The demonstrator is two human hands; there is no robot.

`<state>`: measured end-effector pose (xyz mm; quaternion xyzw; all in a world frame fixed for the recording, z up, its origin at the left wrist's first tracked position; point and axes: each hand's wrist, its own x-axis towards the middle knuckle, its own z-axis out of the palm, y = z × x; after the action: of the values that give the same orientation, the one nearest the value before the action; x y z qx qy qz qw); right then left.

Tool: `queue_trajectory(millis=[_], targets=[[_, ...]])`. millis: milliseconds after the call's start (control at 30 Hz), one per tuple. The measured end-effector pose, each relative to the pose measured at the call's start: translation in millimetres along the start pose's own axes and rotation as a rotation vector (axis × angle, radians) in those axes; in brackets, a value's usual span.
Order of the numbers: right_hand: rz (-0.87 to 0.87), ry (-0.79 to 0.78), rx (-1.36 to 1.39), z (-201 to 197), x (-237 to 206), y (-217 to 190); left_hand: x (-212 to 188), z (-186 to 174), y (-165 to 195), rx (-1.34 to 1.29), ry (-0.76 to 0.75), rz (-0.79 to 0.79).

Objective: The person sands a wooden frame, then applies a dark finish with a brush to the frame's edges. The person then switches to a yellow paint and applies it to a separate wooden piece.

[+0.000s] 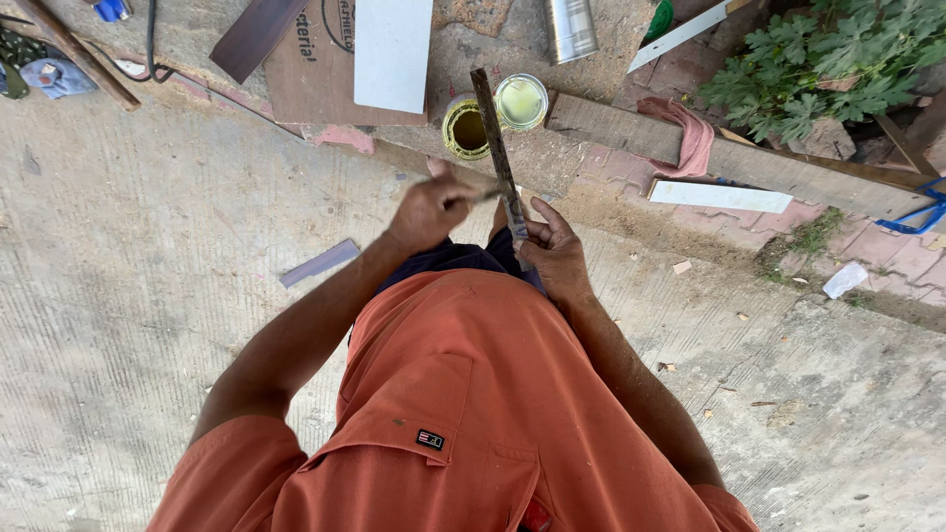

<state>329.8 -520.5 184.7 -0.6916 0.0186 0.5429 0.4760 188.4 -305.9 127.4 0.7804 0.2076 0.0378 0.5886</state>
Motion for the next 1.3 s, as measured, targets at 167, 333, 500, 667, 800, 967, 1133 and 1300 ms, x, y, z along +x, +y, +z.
queue_trajectory(millis=[167, 333, 500, 667, 800, 967, 1133, 1300], targets=[[-0.016, -0.017, 0.100, -1, 1, -1, -9, -7, 12, 0.101, 0.041, 0.095], [0.006, -0.016, 0.111, -1, -2, 0, -5, -18, 22, 0.308, 0.079, 0.311], [0.010, -0.020, 0.172, -2, 0, -1, -3, -14, 30, 0.549, 0.050, 0.538], [-0.030, -0.021, 0.147, -1, 4, 3, 3, -9, 23, 0.585, 0.020, 0.708], [-0.038, -0.051, 0.203, -1, 4, 5, 11, -17, 19, 0.823, 0.037, 0.620], [-0.059, -0.013, 0.162, 0, 3, 5, 4, -15, 39, 0.569, -0.053, 0.651], [-0.090, -0.037, 0.188, 0, 4, 5, 8, -20, 35, 0.716, -0.009, 0.628], [-0.055, -0.008, 0.115, 1, 3, -1, 9, -11, 21, 0.468, 0.009, 0.736]])
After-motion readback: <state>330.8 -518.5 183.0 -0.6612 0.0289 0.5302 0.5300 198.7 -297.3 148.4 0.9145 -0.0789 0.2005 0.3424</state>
